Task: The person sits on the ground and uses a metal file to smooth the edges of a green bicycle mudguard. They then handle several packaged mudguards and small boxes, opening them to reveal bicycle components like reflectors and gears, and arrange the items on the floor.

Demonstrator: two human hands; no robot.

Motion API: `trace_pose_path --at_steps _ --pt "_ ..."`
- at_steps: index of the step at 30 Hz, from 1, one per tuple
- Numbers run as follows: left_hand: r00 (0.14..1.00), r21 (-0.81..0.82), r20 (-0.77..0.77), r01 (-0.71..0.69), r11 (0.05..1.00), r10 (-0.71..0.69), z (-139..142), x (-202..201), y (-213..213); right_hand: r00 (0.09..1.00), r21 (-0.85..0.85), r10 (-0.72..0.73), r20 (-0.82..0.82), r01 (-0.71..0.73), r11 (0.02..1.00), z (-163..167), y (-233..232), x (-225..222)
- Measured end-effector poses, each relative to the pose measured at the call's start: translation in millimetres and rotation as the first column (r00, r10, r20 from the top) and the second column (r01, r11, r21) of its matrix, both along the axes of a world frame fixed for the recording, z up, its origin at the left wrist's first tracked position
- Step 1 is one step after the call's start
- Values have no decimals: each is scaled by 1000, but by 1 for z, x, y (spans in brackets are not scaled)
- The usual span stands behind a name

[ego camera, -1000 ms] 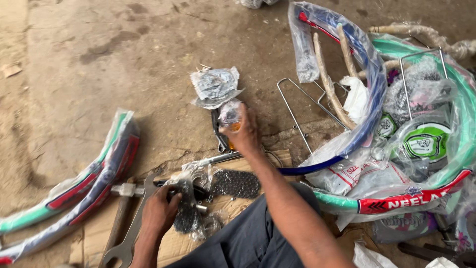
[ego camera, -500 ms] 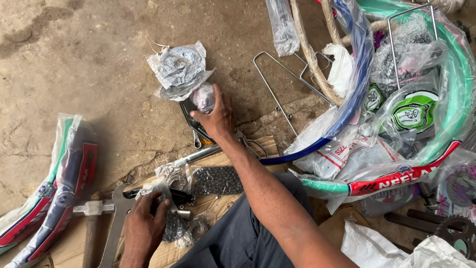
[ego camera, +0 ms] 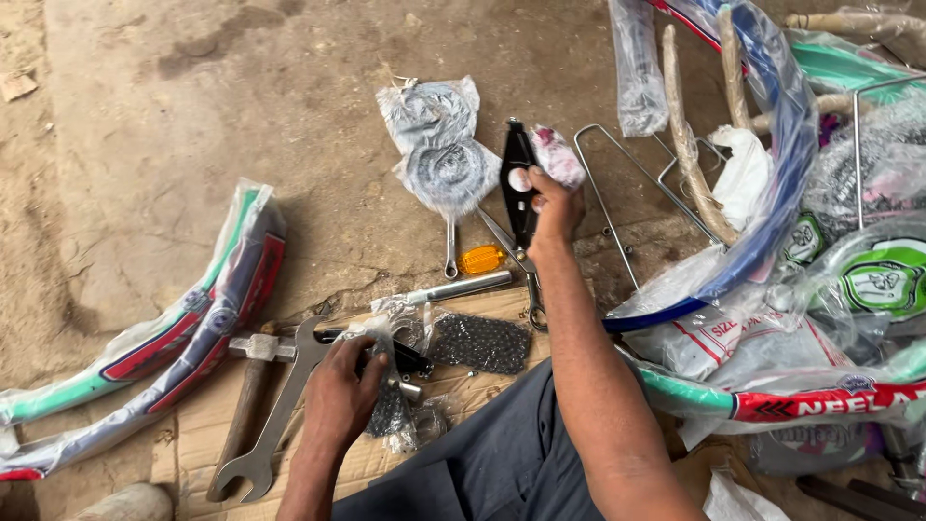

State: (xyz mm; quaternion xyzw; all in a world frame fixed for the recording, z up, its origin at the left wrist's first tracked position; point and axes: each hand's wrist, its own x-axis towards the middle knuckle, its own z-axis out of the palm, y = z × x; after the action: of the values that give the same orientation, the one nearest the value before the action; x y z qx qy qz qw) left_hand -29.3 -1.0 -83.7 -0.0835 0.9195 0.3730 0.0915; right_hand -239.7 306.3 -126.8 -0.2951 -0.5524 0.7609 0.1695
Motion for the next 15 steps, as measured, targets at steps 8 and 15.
trace_pose_path --at_steps 8,15 --pt "987 143 152 -77 987 55 9 -8 -1 923 -326 382 -56 -378 866 -9 -20 12" --pt "950 827 267 -313 466 163 14 -5 -6 658 5 753 -12 -753 658 -5 -92 93"
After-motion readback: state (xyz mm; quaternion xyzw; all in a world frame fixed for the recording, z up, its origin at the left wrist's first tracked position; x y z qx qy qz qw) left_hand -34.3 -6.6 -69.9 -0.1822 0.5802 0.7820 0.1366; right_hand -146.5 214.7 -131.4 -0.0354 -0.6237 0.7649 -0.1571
